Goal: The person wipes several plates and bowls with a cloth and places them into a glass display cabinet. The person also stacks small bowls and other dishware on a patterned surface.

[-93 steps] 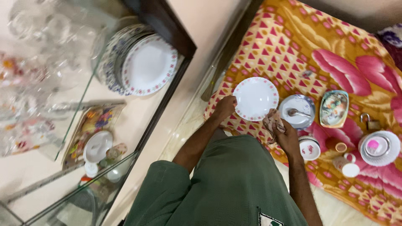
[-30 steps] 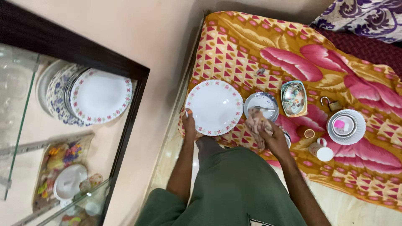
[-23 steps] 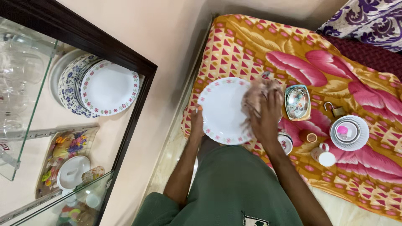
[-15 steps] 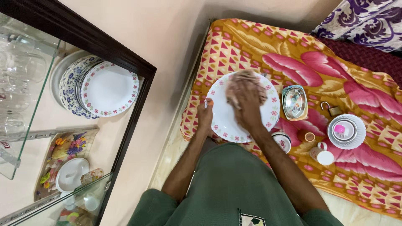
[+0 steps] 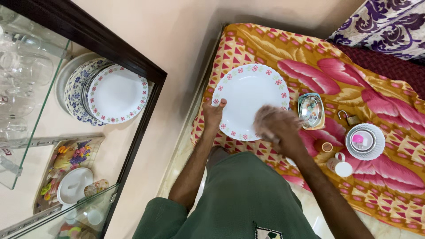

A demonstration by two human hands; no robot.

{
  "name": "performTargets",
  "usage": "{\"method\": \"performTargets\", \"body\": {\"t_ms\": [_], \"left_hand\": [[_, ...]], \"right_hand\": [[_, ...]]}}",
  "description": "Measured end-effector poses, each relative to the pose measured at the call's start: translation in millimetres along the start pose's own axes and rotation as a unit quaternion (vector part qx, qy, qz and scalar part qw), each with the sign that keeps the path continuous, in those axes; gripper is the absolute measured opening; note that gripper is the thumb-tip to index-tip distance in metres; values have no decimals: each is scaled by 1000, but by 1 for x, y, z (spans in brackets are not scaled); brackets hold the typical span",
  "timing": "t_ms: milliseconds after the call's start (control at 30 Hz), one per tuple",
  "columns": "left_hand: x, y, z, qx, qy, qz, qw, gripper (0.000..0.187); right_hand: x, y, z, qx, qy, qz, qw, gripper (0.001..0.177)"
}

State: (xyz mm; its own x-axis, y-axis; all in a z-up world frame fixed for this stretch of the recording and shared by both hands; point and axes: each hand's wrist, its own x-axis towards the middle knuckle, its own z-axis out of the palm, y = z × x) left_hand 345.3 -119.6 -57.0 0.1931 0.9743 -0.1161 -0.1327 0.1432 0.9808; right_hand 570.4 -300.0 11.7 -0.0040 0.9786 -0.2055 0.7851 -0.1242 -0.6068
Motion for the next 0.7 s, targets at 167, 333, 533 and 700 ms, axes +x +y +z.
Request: {"method": "performTargets", "body": {"t_ms": [167,333,533,700], "left_hand": [[-20,8,20,70,-2,-103,992,57],[-27,8,36,130,-50,-43,989,56],[-4,-14,8,91,42,-95,990,52],[-4,-28,-30,24,90,-27,995,41]], "right_hand": [[48,3,-19,-31,243,-20,969,64],[85,-54,-1,33,203,-73,976,60],[54,-76,18,68,22,-206,976,69],[16,-45,9,26,-64,-238,969,65]]}}
